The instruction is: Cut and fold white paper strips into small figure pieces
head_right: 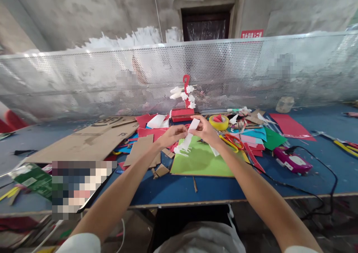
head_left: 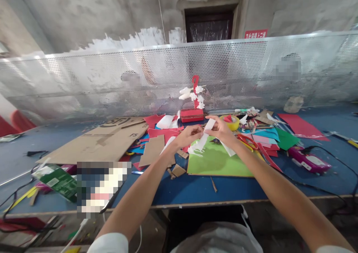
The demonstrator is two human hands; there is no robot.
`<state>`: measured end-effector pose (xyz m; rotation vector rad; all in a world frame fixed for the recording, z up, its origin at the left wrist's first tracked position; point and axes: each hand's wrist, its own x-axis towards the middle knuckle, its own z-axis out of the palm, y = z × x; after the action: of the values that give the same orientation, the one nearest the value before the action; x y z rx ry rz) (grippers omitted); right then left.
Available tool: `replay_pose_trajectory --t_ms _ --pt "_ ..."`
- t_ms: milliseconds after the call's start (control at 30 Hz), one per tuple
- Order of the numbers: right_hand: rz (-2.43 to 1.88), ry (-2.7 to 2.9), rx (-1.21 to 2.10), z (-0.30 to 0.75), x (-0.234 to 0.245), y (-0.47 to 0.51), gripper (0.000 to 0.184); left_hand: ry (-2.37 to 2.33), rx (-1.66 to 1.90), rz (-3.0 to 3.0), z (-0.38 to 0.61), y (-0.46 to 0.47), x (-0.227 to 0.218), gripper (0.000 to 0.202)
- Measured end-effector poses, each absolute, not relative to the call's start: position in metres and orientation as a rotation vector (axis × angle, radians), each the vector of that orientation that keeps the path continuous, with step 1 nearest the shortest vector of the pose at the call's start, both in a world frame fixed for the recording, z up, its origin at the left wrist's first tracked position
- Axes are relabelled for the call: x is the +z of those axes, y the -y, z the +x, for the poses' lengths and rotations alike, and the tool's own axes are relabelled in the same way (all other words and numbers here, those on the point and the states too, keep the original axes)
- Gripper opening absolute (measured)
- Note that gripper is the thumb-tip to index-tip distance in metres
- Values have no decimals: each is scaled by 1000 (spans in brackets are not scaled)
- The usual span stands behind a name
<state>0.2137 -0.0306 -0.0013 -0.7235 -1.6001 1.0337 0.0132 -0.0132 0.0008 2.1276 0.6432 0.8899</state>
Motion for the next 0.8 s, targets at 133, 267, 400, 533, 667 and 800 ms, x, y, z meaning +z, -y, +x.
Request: replay_pose_trajectory --t_ms 133,267,400,533,667,800 --pt "-706 1589 1074 214 -5 27 65 -682 883 2134 12 13 1 20" --pt "-696 1563 1098 213 -7 24 61 -669 867 2132 11 13 2 21" --pt "-713 1566 1104 215 -8 23 59 -684 868 2116 12 14 3 26" --pt "-712 1593 1107 218 -10 21 59 -668 875 2122 11 15 4 25" --pt "-696 1598 1117 218 -10 20 56 -691 877 2145 9 14 3 21" --pt "-702 1611 1105 217 -8 22 55 -725 863 2150 9 12 1 23"
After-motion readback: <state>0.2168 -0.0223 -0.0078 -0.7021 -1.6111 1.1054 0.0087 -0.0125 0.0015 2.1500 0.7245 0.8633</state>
